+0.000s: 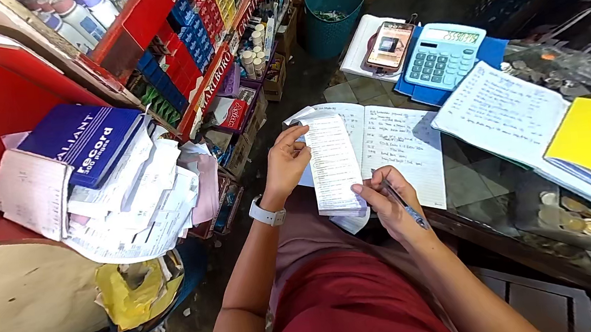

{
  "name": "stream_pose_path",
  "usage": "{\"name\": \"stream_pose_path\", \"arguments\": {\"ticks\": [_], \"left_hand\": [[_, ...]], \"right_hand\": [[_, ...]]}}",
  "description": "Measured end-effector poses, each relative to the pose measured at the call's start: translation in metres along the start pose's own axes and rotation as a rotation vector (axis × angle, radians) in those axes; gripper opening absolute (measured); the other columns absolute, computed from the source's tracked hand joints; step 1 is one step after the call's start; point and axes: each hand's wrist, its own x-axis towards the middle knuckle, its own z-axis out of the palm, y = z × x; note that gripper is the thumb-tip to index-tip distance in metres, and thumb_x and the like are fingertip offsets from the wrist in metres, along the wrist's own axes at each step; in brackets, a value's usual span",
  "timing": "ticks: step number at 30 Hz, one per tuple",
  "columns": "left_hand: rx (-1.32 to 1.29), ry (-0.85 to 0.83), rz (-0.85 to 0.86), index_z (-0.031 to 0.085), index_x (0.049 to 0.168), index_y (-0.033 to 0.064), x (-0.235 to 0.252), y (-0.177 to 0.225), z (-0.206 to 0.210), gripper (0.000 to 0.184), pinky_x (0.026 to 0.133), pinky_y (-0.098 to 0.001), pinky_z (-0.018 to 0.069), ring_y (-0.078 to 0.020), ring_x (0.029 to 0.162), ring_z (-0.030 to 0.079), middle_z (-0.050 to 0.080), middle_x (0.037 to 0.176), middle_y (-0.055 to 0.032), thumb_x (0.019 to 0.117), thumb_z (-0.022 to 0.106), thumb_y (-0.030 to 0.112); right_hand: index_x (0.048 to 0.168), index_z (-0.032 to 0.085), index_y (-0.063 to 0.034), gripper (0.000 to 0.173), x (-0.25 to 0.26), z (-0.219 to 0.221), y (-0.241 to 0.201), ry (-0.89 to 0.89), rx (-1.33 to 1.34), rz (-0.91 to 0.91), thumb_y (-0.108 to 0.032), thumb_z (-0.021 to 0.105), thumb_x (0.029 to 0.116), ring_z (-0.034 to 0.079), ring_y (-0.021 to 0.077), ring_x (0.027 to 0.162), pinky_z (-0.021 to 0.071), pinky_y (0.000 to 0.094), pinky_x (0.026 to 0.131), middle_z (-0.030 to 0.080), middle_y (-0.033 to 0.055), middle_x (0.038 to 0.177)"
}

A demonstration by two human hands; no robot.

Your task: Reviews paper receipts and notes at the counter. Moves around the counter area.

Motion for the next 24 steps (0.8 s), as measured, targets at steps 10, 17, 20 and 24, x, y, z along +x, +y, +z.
{"name": "stream_pose_path", "arguments": {"ticks": [10,17,20,24], "left_hand": [[0.025,-0.008,-0.021,0.062,0.134,0.0016,0.0017,-0.0022,0.0002,0.047,0.071,-0.0238,0.0560,-0.0086,0.084,0.063,0.051,0.143,-0.0116,0.0884,0.060,-0.011],[0.038,-0.004,-0.024,0.061,0.137,0.0044,0.0029,-0.0032,-0.0007,0.051,0.064,-0.0231,0.0544,-0.0073,0.074,0.060,0.050,0.145,-0.0106,0.0880,0.060,-0.011],[0.054,0.001,-0.031,0.060,0.137,0.0051,0.0026,-0.0032,-0.0020,0.052,0.063,-0.0230,0.0538,-0.0072,0.075,0.060,0.049,0.147,-0.0105,0.0882,0.060,-0.011],[0.047,0.014,-0.040,0.060,0.138,0.0062,0.0033,-0.0052,-0.0033,0.053,0.062,-0.0227,0.0528,-0.0065,0.072,0.059,0.050,0.147,-0.0095,0.0879,0.059,-0.011]], "right_hand": [[0.094,0.048,-0.0119,0.026,0.0001,0.0011,0.0003,0.015,0.020,0.010,0.003,0.069,0.0872,0.063,-0.0005,0.061,0.0526,0.0141,0.057,0.066,-0.0080,0.073],[0.093,0.049,-0.0118,0.024,-0.0011,-0.0004,0.0022,0.028,0.026,0.007,0.000,0.069,0.0875,0.063,-0.0002,0.061,0.0515,0.0142,0.056,0.067,-0.0070,0.074],[0.093,0.049,-0.0124,0.025,-0.0023,-0.0008,0.0040,0.023,0.010,0.011,-0.001,0.070,0.0869,0.062,-0.0007,0.061,0.0513,0.0145,0.056,0.067,-0.0079,0.074],[0.093,0.049,-0.0121,0.025,-0.0047,-0.0007,0.0056,0.017,0.009,0.010,0.000,0.070,0.0855,0.062,-0.0008,0.062,0.0510,0.0140,0.057,0.067,-0.0077,0.074]]}}
